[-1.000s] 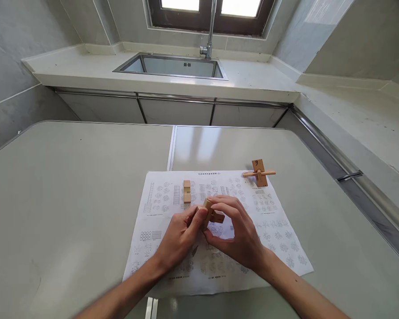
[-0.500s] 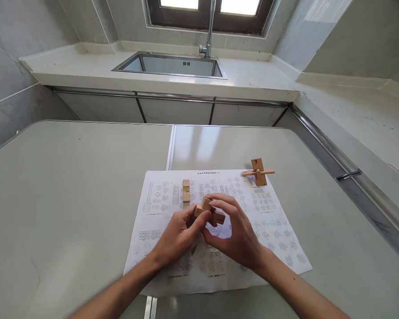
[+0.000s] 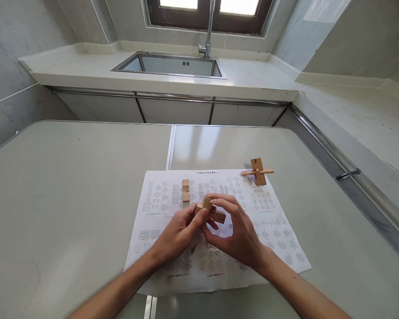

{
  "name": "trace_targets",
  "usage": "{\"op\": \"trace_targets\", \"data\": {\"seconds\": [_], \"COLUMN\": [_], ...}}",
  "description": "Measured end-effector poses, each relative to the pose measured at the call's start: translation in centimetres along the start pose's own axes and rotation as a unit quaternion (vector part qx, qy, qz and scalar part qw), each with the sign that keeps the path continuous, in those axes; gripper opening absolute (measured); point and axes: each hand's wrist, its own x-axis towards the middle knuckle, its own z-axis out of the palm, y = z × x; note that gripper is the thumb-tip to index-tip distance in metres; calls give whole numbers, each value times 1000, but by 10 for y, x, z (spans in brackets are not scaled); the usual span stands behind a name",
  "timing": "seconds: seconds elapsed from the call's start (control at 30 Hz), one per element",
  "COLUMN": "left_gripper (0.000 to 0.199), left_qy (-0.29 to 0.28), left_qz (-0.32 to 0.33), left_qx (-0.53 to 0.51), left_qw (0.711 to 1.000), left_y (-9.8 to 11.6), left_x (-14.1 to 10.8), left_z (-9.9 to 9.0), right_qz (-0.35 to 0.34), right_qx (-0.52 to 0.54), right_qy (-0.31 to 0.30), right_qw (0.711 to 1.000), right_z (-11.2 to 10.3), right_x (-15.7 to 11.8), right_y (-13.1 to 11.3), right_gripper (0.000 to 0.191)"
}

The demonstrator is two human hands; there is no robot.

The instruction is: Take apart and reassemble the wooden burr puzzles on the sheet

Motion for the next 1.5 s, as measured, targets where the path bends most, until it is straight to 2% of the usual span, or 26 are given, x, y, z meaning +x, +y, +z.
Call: {"op": "trace_targets", "data": {"seconds": [0.5,0.63,0.73,0.8,0.93,1.03,1.2,1.4,1.5], "left_gripper": [41,42,46,48,50,51,50,50,49], "left_qy": [8,20,56,100,177,206,206,184,167], "left_qz": [6,1,6,11,20,28,38,45,48], "left_qx": [4,4,6,-4,-78,-121,-134,-135,-131], "left_qw": [1000,1000,998,995,981,971,969,973,976], "left_y": [-3,-4,-2,0,2,1,-8,-15,-16], "left_x": [0,0,1,3,8,11,14,13,12], "left_z": [2,-5,-16,-24,-40,-48,-55,-60,-61], "right_qz": [5,24,46,63,81,78,96,123,125], "right_qx": [-3,31,46,29,-27,-42,-47,-14,-12], "right_qy": [-7,-15,4,2,-47,-68,-108,-153,-167], "right_qw": [1000,999,998,998,995,994,988,980,978], "right_z": [1,1,1,1,0,1,10,28,34], "right_x": [-3,-2,-1,0,0,4,20,42,48], "right_y": [1,3,7,10,16,17,23,43,51], "right_gripper": [73,79,81,70,38,30,42,82,82]}}
